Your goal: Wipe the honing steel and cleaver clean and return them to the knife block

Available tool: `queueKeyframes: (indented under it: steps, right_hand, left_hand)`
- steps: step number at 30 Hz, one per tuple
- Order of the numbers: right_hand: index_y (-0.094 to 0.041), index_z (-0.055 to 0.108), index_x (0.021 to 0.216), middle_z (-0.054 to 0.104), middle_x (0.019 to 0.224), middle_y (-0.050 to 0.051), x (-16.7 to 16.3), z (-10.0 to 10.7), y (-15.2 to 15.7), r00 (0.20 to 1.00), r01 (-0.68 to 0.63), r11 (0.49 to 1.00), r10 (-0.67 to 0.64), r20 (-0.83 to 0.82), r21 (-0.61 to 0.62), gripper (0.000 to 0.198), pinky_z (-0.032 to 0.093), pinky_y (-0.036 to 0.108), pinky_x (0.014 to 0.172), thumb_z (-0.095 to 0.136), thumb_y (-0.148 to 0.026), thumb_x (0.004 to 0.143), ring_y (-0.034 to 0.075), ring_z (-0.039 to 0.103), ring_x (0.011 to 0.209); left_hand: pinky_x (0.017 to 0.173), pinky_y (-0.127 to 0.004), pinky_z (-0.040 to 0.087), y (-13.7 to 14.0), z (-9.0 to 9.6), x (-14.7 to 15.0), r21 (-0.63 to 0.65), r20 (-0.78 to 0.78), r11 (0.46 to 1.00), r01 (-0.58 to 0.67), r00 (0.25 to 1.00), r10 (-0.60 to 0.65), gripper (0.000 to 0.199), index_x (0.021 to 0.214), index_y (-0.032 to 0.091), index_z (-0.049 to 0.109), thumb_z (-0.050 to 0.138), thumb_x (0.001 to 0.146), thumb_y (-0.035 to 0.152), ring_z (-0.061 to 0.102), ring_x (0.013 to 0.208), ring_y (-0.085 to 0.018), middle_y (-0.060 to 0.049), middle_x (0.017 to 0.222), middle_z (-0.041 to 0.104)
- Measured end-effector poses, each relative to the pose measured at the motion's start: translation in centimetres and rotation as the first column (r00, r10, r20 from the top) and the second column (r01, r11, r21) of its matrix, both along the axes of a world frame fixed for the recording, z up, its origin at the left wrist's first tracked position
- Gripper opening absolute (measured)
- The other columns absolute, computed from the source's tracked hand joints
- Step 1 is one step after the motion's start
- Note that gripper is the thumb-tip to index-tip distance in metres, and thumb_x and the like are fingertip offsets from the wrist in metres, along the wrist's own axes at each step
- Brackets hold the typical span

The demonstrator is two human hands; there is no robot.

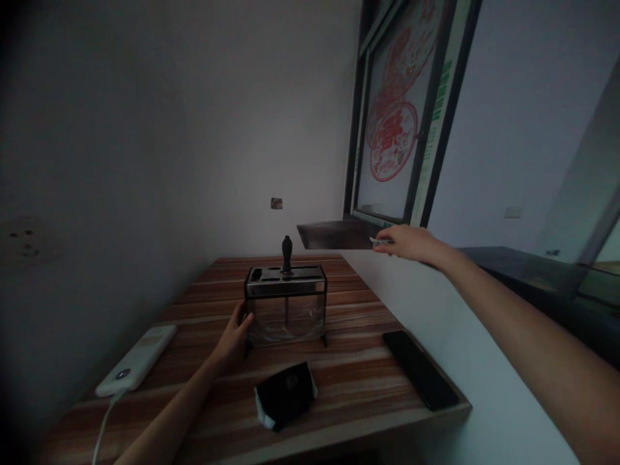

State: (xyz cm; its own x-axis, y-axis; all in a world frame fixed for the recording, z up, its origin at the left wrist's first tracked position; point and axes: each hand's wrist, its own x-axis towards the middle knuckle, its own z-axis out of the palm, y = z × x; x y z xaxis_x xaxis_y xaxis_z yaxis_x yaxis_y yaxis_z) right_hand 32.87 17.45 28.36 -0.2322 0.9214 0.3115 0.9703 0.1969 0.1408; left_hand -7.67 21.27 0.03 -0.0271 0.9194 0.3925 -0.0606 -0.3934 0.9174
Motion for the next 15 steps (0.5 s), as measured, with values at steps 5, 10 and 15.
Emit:
queueKeyframes:
  steps: [5, 10, 15]
  right_hand:
    - [-0.020, 0.069, 0.104, 0.072, 0.096, 0.010, -1.4, 4.3, 1.2, 0.979, -0.031, 0.999, 0.034, 0.200, -0.018, 0.038, 0.042, 0.030, 0.059, 0.058, -0.046, 0.079, 0.027, 0.065, 0.084]
    - [-0.019, 0.071, 0.099, 0.072, 0.083, 0.009, -3.2, 6.7, 2.1, 0.968, -0.041, 0.997, 0.054, 0.244, -0.059, 0.033, 0.042, 0.031, 0.060, 0.064, -0.042, 0.076, 0.026, 0.066, 0.075]
    - [-0.021, 0.072, 0.098, 0.073, 0.075, 0.006, -4.5, 7.6, 3.1, 0.936, -0.033, 0.994, 0.067, 0.345, -0.104, 0.032, 0.041, 0.031, 0.059, 0.067, -0.041, 0.073, 0.022, 0.064, 0.066]
  left_hand:
    - [0.105, -0.038, 0.038, -0.1, 0.2, -0.2, 0.009, -0.024, 1.000, -0.029, 0.999, 0.029, 0.065, 0.131, 0.019, 0.043, 0.060, 0.076, 0.051, 0.044, 0.129, -0.027, -0.013, 0.140, 0.046]
    - [0.104, -0.039, 0.038, 0.2, -0.3, -0.3, 0.011, -0.035, 0.999, -0.050, 0.998, 0.050, 0.061, 0.130, 0.019, 0.044, 0.059, 0.078, 0.048, 0.045, 0.127, -0.028, -0.013, 0.138, 0.048]
    - [0.101, -0.038, 0.042, 0.6, -0.6, -0.4, 0.005, -0.043, 0.999, -0.051, 0.998, 0.051, 0.063, 0.130, 0.020, 0.044, 0.059, 0.076, 0.050, 0.049, 0.124, -0.027, -0.012, 0.137, 0.049]
